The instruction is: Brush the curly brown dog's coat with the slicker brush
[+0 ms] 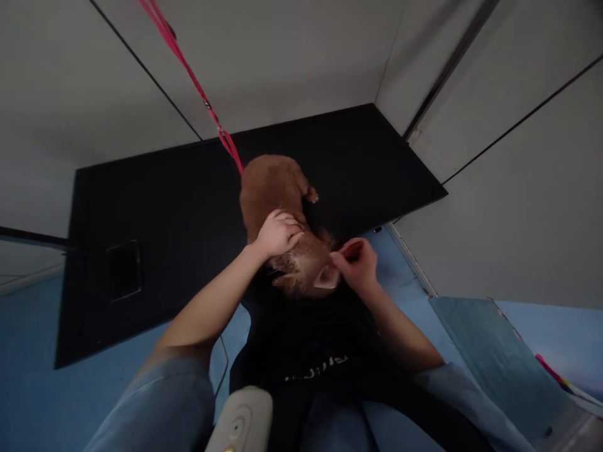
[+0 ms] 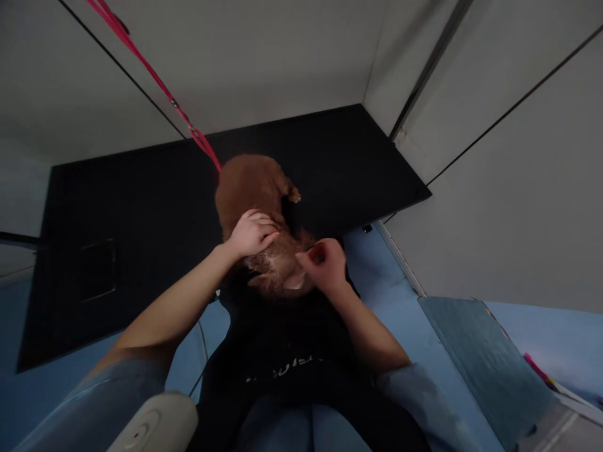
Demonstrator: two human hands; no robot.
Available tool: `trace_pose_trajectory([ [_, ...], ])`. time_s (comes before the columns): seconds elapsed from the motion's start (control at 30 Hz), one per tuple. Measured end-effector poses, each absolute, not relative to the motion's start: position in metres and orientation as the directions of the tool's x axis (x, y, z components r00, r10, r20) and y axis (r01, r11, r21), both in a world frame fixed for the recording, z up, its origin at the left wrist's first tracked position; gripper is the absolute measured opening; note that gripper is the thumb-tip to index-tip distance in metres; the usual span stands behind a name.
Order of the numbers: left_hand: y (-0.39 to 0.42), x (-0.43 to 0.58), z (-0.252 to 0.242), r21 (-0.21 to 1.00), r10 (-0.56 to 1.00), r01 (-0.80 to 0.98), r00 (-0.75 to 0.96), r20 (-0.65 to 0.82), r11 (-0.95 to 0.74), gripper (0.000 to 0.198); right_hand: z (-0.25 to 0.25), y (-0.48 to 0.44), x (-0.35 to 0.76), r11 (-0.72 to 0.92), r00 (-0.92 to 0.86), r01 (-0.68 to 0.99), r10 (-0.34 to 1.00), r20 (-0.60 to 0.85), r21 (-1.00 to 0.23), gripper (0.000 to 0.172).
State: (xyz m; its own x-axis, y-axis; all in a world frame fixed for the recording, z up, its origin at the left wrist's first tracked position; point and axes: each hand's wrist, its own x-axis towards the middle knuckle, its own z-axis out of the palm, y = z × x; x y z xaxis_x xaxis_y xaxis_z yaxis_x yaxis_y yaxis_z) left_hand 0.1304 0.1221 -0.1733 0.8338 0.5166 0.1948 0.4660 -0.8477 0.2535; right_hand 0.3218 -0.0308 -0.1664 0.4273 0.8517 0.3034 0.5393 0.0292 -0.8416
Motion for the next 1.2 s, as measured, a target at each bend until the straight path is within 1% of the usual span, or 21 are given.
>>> trace_pose_trajectory([
  [0.07, 0.128, 0.130, -0.171, 0.218, 0.467, 0.425, 0.861, 0.204, -0.879, 0.034, -0.166, -0.029, 0.302, 0.227, 0.145, 0.653, 0.899, 0.413, -0.723, 0.020],
  [0.13, 0.133, 0.127, -0.170, 0.191, 0.441, 0.405, 0.869, 0.222, -0.894, 0.035, -0.169, -0.037, 0.283, 0.425, -0.187, 0.689, 0.887, 0.422, -0.588, 0.018],
  [0.17, 0.134, 0.126, -0.171, 0.180, 0.433, 0.399, 0.871, 0.231, -0.899, 0.036, -0.170, -0.044, 0.277, 0.500, -0.338, 0.688, 0.862, 0.377, -0.526, 0.018],
  [0.23, 0.135, 0.124, -0.172, 0.161, 0.416, 0.387, 0.877, 0.240, -0.908, 0.038, -0.169, -0.061, 0.268, 0.611, -0.576, 0.660, 0.785, 0.228, -0.437, 0.022],
  [0.27, 0.136, 0.124, -0.173, 0.152, 0.409, 0.383, 0.880, 0.241, -0.911, 0.038, -0.166, -0.067, 0.266, 0.651, -0.661, 0.631, 0.736, 0.146, -0.422, 0.023],
  [0.33, 0.137, 0.127, -0.175, 0.133, 0.405, 0.383, 0.883, 0.238, -0.914, 0.038, -0.157, -0.072, 0.264, 0.705, -0.776, 0.558, 0.630, 0.026, -0.439, 0.023],
  [0.37, 0.139, 0.129, -0.175, 0.124, 0.404, 0.385, 0.884, 0.235, -0.914, 0.038, -0.152, -0.069, 0.264, 0.717, -0.800, 0.536, 0.600, 0.004, -0.445, 0.021],
  [0.4, 0.140, 0.131, -0.175, 0.117, 0.407, 0.390, 0.884, 0.231, -0.913, 0.038, -0.148, -0.065, 0.263, 0.716, -0.796, 0.546, 0.606, -0.002, -0.434, 0.020],
  [0.5, 0.144, 0.134, -0.175, 0.101, 0.424, 0.411, 0.878, 0.223, -0.906, 0.040, -0.141, -0.056, 0.266, 0.656, -0.697, 0.682, 0.717, -0.015, -0.323, 0.021],
  [0.57, 0.145, 0.136, -0.175, 0.093, 0.426, 0.416, 0.876, 0.227, -0.904, 0.040, -0.139, -0.055, 0.271, 0.622, -0.664, 0.735, 0.740, -0.106, -0.269, 0.025],
  [0.63, 0.145, 0.137, -0.175, 0.085, 0.423, 0.415, 0.873, 0.241, -0.906, 0.040, -0.136, -0.053, 0.275, 0.632, -0.692, 0.718, 0.695, -0.197, -0.293, 0.026],
  [0.67, 0.145, 0.137, -0.175, 0.082, 0.422, 0.416, 0.871, 0.250, -0.906, 0.040, -0.134, -0.049, 0.276, 0.639, -0.710, 0.699, 0.675, -0.204, -0.320, 0.025],
  [0.73, 0.145, 0.137, -0.175, 0.083, 0.426, 0.420, 0.864, 0.268, -0.904, 0.040, -0.132, -0.041, 0.274, 0.644, -0.716, 0.683, 0.683, -0.144, -0.344, 0.024],
  [0.8, 0.145, 0.135, -0.175, 0.093, 0.427, 0.418, 0.859, 0.283, -0.904, 0.041, -0.132, -0.037, 0.269, 0.655, -0.713, 0.679, 0.695, -0.089, -0.330, 0.024],
  [0.87, 0.144, 0.131, -0.175, 0.108, 0.421, 0.408, 0.855, 0.302, -0.907, 0.042, -0.133, -0.043, 0.264, 0.684, -0.749, 0.648, 0.651, -0.121, -0.336, 0.023],
  [0.93, 0.144, 0.127, -0.176, 0.119, 0.413, 0.396, 0.848, 0.332, -0.910, 0.043, -0.131, -0.052, 0.261, 0.714, -0.809, 0.577, 0.567, -0.155, -0.396, 0.024],
  [0.97, 0.144, 0.124, -0.176, 0.123, 0.410, 0.393, 0.843, 0.348, -0.912, 0.043, -0.130, -0.055, 0.261, 0.721, -0.821, 0.555, 0.554, -0.136, -0.414, 0.024],
  [1.03, 0.144, 0.122, -0.177, 0.123, 0.411, 0.395, 0.831, 0.374, -0.911, 0.043, -0.129, -0.054, 0.260, 0.702, -0.778, 0.597, 0.625, -0.067, -0.388, 0.022],
  [1.1, 0.145, 0.121, -0.178, 0.117, 0.407, 0.394, 0.831, 0.379, -0.912, 0.043, -0.132, -0.049, 0.256, 0.692, -0.755, 0.627, 0.653, -0.060, -0.358, 0.021],
  [1.13, 0.145, 0.122, -0.177, 0.114, 0.404, 0.390, 0.835, 0.373, -0.914, 0.043, -0.134, -0.048, 0.254, 0.699, -0.768, 0.621, 0.634, -0.094, -0.356, 0.021],
  [1.2, 0.144, 0.125, -0.177, 0.106, 0.392, 0.379, 0.852, 0.347, -0.919, 0.043, -0.138, -0.046, 0.248, 0.749, -0.850, 0.521, 0.497, -0.173, -0.410, 0.021],
])
